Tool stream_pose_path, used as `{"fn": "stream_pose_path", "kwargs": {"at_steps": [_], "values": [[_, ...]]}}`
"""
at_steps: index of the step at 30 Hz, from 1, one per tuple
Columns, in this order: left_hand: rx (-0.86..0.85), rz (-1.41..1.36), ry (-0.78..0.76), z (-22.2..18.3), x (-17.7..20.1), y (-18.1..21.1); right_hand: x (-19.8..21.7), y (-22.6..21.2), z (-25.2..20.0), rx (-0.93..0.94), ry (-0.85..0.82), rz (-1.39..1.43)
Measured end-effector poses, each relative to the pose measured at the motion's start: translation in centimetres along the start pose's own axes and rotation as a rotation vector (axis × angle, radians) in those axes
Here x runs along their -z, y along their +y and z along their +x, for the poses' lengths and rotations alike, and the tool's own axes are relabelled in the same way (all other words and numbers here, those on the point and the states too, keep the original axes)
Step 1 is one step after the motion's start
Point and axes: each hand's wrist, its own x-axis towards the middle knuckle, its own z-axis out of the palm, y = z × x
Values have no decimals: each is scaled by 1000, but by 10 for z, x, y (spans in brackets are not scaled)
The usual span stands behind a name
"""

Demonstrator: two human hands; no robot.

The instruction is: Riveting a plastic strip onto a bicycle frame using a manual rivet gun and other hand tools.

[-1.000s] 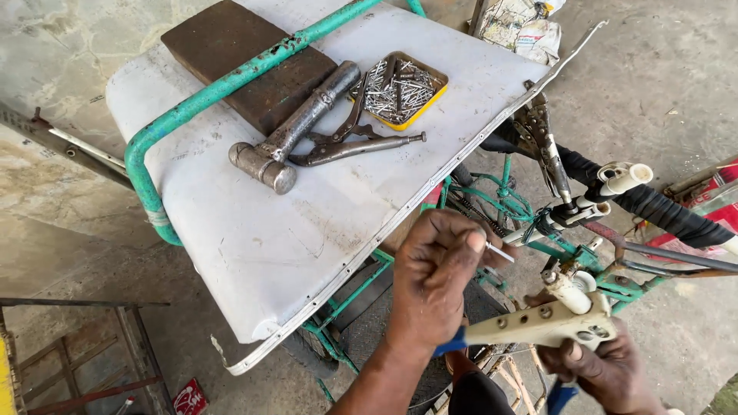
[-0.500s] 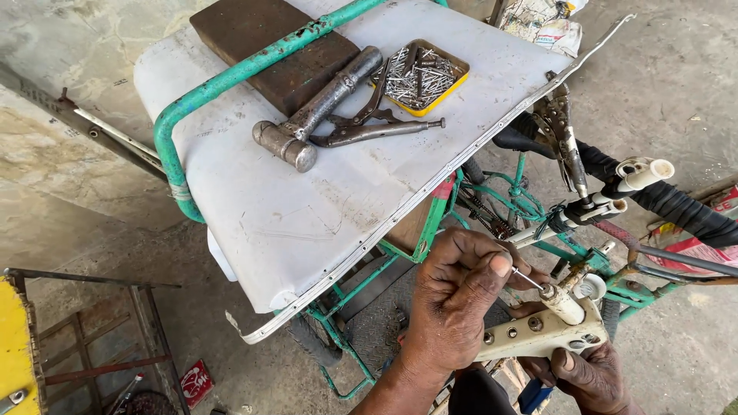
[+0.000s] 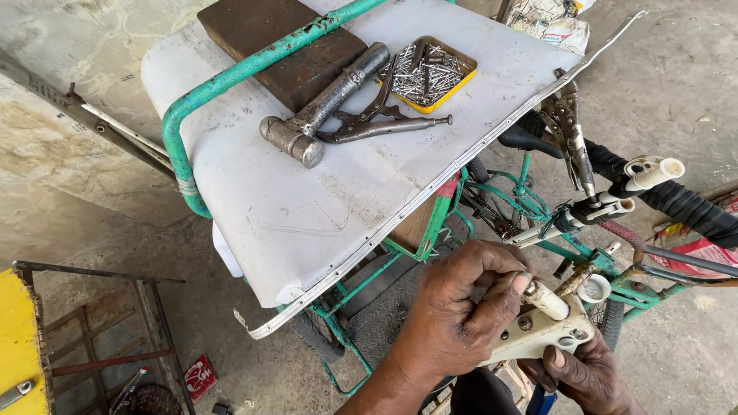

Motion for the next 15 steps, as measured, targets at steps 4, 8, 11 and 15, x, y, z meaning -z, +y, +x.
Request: {"fn": "stream_pose_path", "kwargs": {"at_steps": [4,8,11,15], "values": [[36,-58,77,-5,2,-10,56,22,-46,-121,248,-187],[83,-77,107,-16,0,0,12,-13,-24,-315,353,-425],[16,-67,88,-19,-3,2,-46,-27,-11,-396,1006,-43],[56,-101,106,-22,-5,-1,-84,-28,8,-215,608,161]]}}
